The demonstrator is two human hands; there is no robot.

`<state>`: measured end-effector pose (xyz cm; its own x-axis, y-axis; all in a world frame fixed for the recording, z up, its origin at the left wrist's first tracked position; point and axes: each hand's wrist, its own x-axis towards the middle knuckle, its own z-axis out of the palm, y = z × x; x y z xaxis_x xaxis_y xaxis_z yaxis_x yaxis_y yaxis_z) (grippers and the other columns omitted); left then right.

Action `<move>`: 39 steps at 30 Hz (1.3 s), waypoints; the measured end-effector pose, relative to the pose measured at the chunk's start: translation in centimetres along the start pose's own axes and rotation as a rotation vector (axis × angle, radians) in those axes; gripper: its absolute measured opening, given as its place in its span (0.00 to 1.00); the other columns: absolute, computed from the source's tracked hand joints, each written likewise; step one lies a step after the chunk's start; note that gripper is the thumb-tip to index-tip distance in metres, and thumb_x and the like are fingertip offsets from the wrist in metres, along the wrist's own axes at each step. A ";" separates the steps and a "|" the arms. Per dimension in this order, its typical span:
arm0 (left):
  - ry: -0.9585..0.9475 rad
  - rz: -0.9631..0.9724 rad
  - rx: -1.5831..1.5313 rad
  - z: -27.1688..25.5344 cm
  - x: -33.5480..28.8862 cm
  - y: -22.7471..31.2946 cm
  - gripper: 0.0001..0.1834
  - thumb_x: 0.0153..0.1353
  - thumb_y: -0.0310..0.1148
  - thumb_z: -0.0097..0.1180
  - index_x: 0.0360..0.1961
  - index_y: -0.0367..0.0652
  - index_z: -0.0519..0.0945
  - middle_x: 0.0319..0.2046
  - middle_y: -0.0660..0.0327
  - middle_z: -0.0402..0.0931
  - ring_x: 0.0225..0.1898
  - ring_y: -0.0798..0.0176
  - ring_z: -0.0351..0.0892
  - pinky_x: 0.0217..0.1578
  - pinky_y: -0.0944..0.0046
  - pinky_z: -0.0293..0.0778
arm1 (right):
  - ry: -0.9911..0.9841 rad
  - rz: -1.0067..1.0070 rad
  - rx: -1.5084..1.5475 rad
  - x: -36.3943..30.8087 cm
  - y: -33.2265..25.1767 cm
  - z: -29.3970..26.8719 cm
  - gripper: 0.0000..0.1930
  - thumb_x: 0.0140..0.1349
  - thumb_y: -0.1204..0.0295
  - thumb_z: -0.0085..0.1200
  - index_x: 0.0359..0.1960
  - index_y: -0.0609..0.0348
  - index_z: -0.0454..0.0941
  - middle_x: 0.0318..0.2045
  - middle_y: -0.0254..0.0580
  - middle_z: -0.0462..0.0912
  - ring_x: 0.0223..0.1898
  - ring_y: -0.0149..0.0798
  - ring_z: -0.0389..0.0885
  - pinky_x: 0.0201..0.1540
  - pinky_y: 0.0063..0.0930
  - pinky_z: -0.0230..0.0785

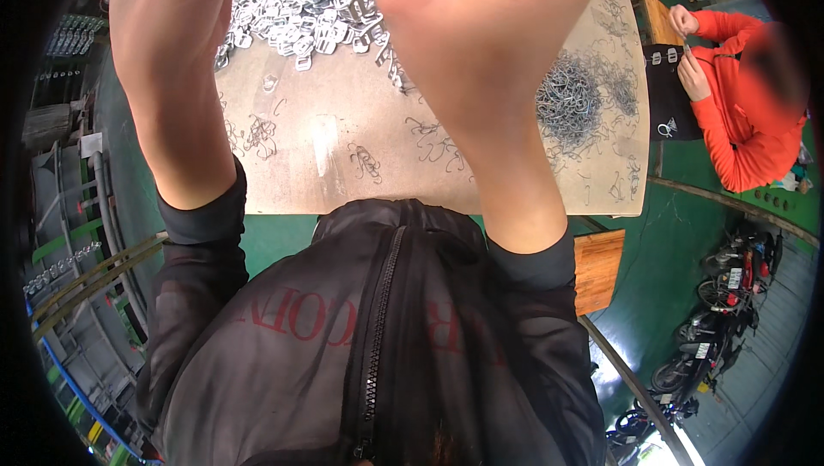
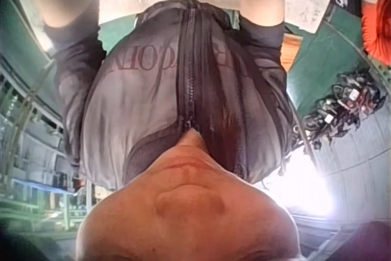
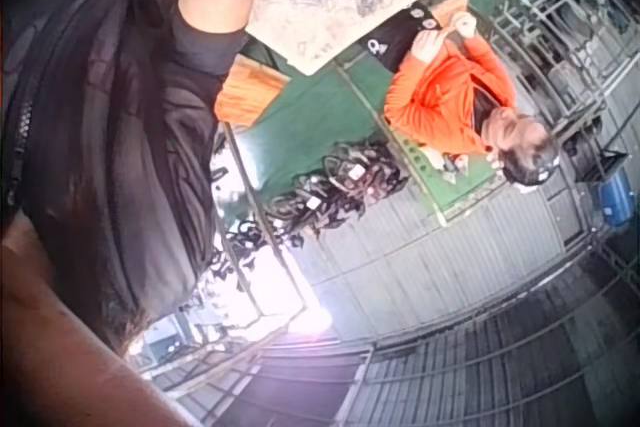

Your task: The person strings small metal buckles onto a metal hook, picking them from a pile and sliding them one by one onto the wire, then hangs the completed string onto a large industrial metal rack.

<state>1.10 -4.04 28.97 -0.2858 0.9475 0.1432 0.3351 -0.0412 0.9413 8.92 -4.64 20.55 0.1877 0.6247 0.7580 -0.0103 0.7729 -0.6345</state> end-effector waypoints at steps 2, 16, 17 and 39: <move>-0.006 0.347 -0.067 -0.4 0.2 -2.9 0.08 0.57 0.32 0.61 0.34 0.37 0.83 0.24 0.66 0.78 0.22 0.80 0.69 0.23 0.78 0.64 | 0.050 0.056 0.001 -0.8 0.2 -0.8 0.10 0.55 0.86 0.54 0.35 0.64 0.68 0.28 0.39 0.77 0.28 0.26 0.77 0.32 0.14 0.70; -0.242 0.752 -0.325 -3.1 3.0 -5.7 0.10 0.57 0.35 0.61 0.34 0.39 0.84 0.19 0.71 0.73 0.19 0.81 0.63 0.21 0.79 0.55 | -1.131 0.665 -0.784 -22.9 8.1 -13.9 0.07 0.50 0.70 0.59 0.30 0.55 0.76 0.31 0.38 0.77 0.35 0.46 0.78 0.36 0.42 0.69; -0.245 0.786 -0.332 -3.3 3.2 -5.7 0.10 0.57 0.34 0.61 0.35 0.39 0.84 0.19 0.71 0.73 0.19 0.81 0.63 0.21 0.79 0.55 | -1.106 0.562 -0.783 -23.3 8.1 -14.0 0.07 0.50 0.71 0.59 0.29 0.57 0.74 0.29 0.40 0.76 0.34 0.47 0.78 0.36 0.43 0.69; -0.324 0.504 -0.444 -5.6 1.9 -4.5 0.10 0.57 0.24 0.60 0.40 0.33 0.78 0.30 0.62 0.78 0.28 0.74 0.74 0.28 0.75 0.71 | -0.121 0.343 0.193 6.0 -3.7 -0.2 0.10 0.56 0.79 0.58 0.38 0.68 0.74 0.31 0.47 0.81 0.28 0.31 0.81 0.33 0.22 0.77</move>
<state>-5.94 -3.77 26.72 0.1090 0.8229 0.5576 -0.0582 -0.5547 0.8300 10.28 -3.79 27.44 0.0248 0.8495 0.5269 -0.2382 0.5169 -0.8222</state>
